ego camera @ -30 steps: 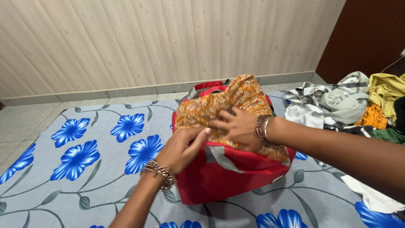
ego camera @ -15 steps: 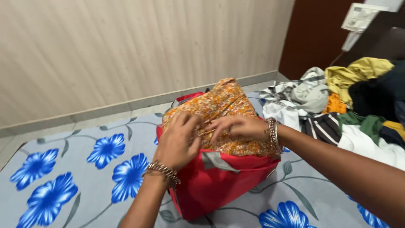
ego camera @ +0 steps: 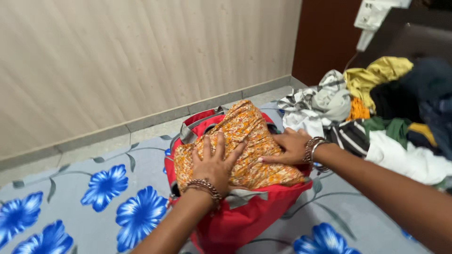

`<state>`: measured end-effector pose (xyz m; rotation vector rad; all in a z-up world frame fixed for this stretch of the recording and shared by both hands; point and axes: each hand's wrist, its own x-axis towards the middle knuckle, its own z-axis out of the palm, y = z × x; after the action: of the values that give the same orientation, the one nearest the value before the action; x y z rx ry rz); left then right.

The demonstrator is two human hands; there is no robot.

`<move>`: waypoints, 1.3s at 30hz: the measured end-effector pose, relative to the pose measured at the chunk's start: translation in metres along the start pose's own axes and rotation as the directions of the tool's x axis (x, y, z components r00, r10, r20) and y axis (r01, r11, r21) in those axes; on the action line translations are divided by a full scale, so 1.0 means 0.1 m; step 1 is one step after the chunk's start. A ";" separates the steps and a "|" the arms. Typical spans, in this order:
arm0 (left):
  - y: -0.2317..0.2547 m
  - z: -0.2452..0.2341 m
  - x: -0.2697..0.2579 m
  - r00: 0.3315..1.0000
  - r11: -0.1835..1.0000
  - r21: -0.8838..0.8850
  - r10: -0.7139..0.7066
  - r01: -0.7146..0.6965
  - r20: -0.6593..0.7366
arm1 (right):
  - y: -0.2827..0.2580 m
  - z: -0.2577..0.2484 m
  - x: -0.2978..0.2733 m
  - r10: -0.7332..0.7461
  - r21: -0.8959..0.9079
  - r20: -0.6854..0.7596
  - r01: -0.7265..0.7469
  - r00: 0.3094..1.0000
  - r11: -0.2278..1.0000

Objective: The person packs several pieces of folded clothing into a red travel bag on a bed, then places a face wash tube and small toiletries into the side pockets and zips the bag closed.

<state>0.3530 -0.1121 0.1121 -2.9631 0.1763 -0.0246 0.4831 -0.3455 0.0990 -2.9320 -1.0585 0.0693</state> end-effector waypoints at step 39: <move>0.49 -0.71 -0.51 0.934 0.829 -0.430 -0.315 0.358 0.170 | 0.36 -0.09 -0.18 -0.058 0.627 -0.519 0.427 0.852 0.652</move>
<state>0.2952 -0.1659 0.1738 -3.4118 -0.4204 0.1268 0.4929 -0.3850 0.1069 -1.9162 -1.0235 -0.1682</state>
